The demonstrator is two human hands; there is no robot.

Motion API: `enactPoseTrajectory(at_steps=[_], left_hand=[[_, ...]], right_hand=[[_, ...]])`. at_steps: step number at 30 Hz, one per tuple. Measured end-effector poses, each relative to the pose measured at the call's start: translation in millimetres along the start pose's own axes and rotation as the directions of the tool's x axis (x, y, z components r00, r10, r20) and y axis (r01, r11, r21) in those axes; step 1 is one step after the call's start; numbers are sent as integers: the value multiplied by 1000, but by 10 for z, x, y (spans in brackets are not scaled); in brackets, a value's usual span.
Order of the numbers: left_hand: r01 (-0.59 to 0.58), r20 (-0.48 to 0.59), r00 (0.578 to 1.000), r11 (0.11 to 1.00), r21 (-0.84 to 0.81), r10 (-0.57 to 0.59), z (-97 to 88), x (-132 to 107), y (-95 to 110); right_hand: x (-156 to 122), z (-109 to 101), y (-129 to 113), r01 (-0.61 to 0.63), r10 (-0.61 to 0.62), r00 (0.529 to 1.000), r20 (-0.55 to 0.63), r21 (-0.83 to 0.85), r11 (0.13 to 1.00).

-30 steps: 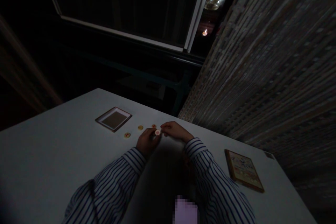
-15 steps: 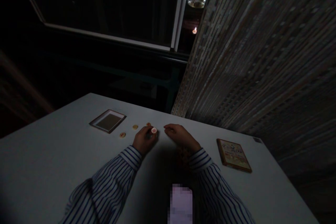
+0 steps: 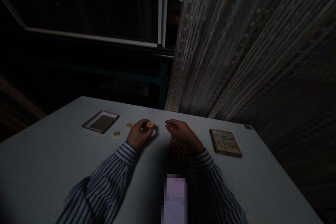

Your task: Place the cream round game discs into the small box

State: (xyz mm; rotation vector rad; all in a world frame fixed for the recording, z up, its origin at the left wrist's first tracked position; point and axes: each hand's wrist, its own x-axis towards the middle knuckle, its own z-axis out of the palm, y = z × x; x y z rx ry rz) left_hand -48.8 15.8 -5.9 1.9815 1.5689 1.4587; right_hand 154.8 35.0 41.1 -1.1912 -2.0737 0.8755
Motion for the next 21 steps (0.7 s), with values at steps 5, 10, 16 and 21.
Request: enactPoseTrajectory(at_steps=[5, 10, 16, 21], left_hand=[[-16, 83, 996, 1000, -16, 18, -4, 78, 137], [-5, 88, 996, 999, -37, 8, 22, 141, 252], [-35, 135, 990, 997, -76, 45, 104, 182, 340], [-59, 189, 979, 996, -71, 71, 184, 218, 411]], right_hand=[[-92, -96, -10, 26, -27, 998, -53, -13, 1000], [-135, -145, 18, 9, -7, 996, -86, 18, 1000], [-163, -190, 33, -5, 11, 995, -94, 65, 998], [-176, -210, 42, -36, 47, 994, -100, 111, 993]])
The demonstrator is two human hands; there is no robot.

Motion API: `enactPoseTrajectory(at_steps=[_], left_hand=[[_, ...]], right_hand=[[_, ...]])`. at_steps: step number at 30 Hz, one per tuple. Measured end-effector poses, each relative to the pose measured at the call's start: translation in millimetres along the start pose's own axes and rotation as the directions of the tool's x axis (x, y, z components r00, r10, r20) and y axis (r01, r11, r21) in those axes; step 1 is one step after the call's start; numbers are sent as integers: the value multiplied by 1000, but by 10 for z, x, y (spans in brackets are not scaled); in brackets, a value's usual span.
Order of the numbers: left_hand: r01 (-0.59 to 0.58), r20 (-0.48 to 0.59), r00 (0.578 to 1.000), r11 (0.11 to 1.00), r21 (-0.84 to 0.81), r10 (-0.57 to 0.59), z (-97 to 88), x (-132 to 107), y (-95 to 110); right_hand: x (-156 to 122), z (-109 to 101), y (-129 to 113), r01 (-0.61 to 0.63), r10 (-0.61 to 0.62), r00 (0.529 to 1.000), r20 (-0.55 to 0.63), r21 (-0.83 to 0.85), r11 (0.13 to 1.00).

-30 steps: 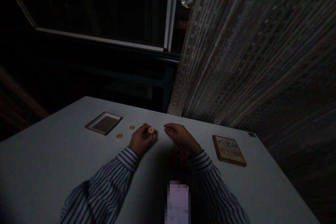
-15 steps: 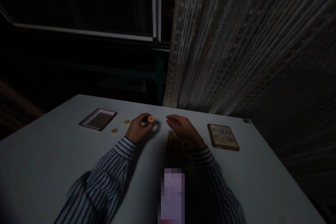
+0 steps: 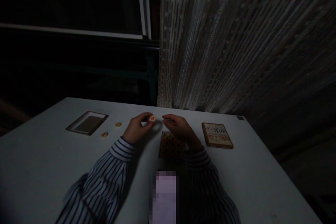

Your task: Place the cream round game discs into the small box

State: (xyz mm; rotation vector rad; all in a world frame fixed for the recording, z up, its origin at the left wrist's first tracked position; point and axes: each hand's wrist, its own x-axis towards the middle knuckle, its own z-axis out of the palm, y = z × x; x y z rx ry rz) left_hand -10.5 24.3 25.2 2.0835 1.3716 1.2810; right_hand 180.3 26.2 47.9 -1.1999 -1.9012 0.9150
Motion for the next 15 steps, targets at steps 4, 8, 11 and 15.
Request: enactPoseTrajectory(at_steps=[4, 8, 11, 15], left_hand=[[-24, 41, 999, 1000, -16, 24, 66, 37, 36], [-48, 63, 997, 998, -28, 50, 139, 40, 32], [-69, 87, 994, 997, -19, 70, 185, 21, 29], [-82, 112, 990, 997, -7, 82, 226, -10, 47]], right_hand=[[15, -7, 55, 2, -3, 1000, -27, -23, 1000], [37, -5, 121, 16, -16, 1000, -25, -31, 999], [48, 17, 151, 16, -16, 1000, -16, -10, 1000], [56, 61, 196, -7, 7, 1000, -1, 68, 998]])
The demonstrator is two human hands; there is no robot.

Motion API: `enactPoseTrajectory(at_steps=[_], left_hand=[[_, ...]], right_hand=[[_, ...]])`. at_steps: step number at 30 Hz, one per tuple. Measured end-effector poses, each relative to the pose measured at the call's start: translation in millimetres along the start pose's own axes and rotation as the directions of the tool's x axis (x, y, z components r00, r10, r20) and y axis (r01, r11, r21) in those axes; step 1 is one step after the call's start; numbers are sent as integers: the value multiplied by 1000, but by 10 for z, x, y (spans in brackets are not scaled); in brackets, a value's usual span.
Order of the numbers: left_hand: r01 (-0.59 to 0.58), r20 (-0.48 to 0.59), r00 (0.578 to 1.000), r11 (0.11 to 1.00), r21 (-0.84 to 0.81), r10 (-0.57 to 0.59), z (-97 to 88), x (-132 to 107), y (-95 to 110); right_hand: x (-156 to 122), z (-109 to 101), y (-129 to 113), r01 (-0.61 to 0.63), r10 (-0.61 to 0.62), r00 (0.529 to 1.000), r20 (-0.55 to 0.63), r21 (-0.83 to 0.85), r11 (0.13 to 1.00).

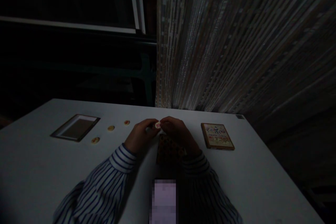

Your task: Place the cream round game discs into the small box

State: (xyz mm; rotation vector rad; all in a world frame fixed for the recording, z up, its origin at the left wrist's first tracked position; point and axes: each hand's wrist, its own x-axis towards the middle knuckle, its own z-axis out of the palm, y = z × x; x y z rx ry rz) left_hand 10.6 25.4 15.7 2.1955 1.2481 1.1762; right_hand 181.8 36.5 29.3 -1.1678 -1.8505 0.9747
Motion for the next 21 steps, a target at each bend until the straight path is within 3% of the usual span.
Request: enactPoseTrajectory(at_steps=[9, 21], left_hand=[[48, 42, 998, 997, -65, -45, -15, -9, 32], [330, 106, 943, 857, -396, -314, -24, 22, -2]], right_hand=[[-4, -3, 99, 67, -67, 998, 7, 73, 995], [-32, -52, 7, 204, -202, 978, 55, -45, 978]])
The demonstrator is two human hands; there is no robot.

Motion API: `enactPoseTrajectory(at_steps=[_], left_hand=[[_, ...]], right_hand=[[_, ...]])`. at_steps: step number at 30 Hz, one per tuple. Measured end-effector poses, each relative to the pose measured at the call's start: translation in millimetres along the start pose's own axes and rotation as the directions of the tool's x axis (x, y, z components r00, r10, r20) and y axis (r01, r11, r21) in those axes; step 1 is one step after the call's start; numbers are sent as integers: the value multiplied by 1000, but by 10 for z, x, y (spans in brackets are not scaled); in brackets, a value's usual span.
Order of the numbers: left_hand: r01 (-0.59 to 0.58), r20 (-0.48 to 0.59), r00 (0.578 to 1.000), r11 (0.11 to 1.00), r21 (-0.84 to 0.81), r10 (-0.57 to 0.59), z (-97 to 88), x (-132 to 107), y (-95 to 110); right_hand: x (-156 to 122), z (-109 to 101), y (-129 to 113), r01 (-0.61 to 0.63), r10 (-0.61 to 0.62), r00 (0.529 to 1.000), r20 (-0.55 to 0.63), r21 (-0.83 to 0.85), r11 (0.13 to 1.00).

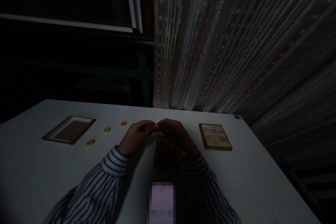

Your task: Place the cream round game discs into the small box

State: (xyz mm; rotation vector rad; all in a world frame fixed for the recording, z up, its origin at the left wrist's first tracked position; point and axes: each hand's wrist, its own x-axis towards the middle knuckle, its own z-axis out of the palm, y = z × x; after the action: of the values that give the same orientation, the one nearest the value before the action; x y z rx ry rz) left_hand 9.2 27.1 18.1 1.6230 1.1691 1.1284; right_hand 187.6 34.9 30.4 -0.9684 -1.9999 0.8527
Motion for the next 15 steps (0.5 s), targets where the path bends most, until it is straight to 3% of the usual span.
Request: enactPoseTrajectory(at_steps=[6, 15], left_hand=[[70, 9, 998, 990, -122, -70, 12, 5, 39], [96, -28, 995, 986, -135, -100, -34, 21, 7]], right_hand=[[9, 37, -2, 9, -9, 1000, -8, -7, 1000], [2, 20, 45, -25, 20, 999, -43, -113, 993]])
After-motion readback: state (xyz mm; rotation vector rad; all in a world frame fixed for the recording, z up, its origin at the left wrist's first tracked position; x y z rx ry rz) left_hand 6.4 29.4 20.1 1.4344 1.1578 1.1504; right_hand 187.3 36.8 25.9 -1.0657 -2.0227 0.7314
